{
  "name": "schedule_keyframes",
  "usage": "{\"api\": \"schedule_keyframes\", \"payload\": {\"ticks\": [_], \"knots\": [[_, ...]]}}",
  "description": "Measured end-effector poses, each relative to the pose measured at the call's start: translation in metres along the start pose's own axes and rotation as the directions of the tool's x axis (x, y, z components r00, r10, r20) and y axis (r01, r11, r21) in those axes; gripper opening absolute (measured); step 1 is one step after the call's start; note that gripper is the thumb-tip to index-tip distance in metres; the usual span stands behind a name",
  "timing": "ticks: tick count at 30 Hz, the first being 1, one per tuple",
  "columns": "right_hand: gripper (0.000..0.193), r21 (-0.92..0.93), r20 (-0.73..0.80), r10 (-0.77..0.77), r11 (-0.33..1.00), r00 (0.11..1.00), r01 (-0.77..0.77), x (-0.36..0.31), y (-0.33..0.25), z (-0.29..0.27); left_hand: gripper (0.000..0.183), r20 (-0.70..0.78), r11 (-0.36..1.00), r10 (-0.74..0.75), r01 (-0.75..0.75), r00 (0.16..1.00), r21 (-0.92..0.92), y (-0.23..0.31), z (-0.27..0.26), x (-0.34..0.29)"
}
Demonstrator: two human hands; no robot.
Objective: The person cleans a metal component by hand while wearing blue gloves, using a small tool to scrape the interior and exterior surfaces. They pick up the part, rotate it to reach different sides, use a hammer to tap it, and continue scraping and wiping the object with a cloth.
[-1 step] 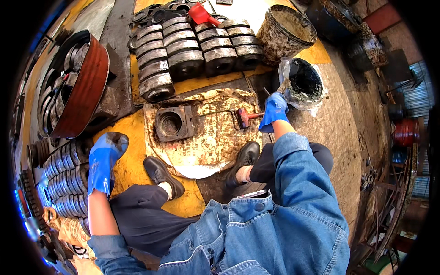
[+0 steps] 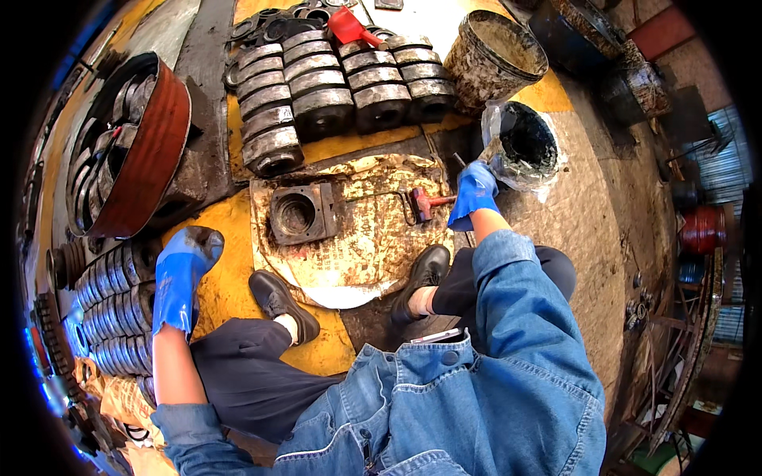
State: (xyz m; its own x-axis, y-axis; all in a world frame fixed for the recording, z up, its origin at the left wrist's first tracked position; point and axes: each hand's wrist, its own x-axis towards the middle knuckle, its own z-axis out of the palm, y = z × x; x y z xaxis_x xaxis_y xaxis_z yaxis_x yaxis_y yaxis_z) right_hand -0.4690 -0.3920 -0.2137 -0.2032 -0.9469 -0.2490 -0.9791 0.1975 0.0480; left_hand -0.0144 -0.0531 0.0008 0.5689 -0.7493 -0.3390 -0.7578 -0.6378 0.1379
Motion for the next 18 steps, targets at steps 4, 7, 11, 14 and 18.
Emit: {"api": "schedule_keyframes", "payload": {"ticks": [4, 7, 11, 14, 18], "knots": [[0.042, 0.059, -0.013, -0.071, 0.996, 0.997, 0.071, -0.029, -0.01, -0.015, 0.032, -0.015, 0.998, -0.038, 0.038, 0.999, -0.041, 0.004, -0.005, -0.006], [0.033, 0.017, -0.046, -0.202, 0.979, 0.978, 0.203, -0.041, -0.005, -0.032, 0.036, -0.038, 0.998, 0.009, -0.012, 0.999, -0.068, 0.01, -0.009, -0.001], [0.026, -0.05, -0.005, -0.494, 0.868, 0.869, 0.493, -0.112, -0.043, -0.061, 0.039, -0.396, 0.986, 0.149, -0.105, 0.906, 0.132, 0.003, -0.013, -0.016], [0.02, 0.37, -0.15, -0.415, 0.818, 0.897, 0.44, -0.15, -0.048, -0.027, 0.037, -0.44, 0.991, 0.128, -0.126, 0.889, 0.033, 0.051, -0.025, -0.033], [0.018, 0.492, -0.21, -0.484, 0.699, 0.85, 0.52, -0.206, -0.07, 0.029, 0.033, -0.52, 0.943, 0.233, -0.322, 0.822, -0.087, 0.067, -0.026, -0.042]]}}
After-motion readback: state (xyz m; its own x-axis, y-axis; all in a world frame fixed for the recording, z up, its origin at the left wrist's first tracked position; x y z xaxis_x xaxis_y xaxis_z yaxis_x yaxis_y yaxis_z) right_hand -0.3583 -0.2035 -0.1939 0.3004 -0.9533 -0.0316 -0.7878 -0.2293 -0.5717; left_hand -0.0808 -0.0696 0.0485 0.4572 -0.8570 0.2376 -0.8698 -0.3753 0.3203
